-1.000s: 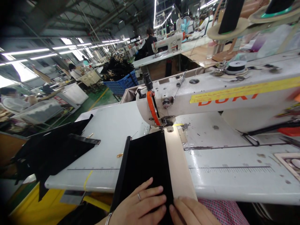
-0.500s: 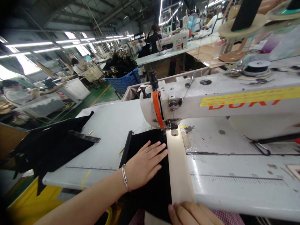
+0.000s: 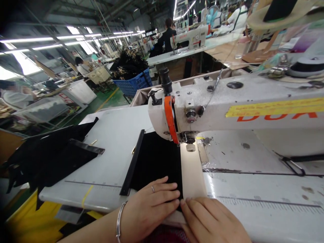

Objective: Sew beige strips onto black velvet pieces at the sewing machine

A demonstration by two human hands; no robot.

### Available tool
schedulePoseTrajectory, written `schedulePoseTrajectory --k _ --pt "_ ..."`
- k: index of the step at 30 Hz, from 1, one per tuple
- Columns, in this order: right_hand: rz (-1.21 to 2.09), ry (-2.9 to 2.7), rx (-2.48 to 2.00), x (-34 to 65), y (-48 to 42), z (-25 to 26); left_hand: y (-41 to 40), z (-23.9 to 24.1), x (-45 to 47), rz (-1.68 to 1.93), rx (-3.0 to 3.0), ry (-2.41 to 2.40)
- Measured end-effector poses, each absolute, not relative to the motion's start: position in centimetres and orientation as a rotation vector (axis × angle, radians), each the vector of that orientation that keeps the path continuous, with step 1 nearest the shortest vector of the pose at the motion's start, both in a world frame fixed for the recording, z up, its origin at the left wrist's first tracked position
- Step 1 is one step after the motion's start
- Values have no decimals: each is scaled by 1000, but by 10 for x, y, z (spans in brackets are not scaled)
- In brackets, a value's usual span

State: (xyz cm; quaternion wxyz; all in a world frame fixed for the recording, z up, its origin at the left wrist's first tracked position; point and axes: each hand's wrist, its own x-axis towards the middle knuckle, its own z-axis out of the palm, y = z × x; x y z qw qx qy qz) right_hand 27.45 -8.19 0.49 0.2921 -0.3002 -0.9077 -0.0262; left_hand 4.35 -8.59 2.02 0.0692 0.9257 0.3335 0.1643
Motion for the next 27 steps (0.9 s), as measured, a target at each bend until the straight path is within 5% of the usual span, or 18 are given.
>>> schedulePoseTrajectory --k 27 --pt "-24 -2507 -981 264 -4 3 5 16 38 440 2945 994"
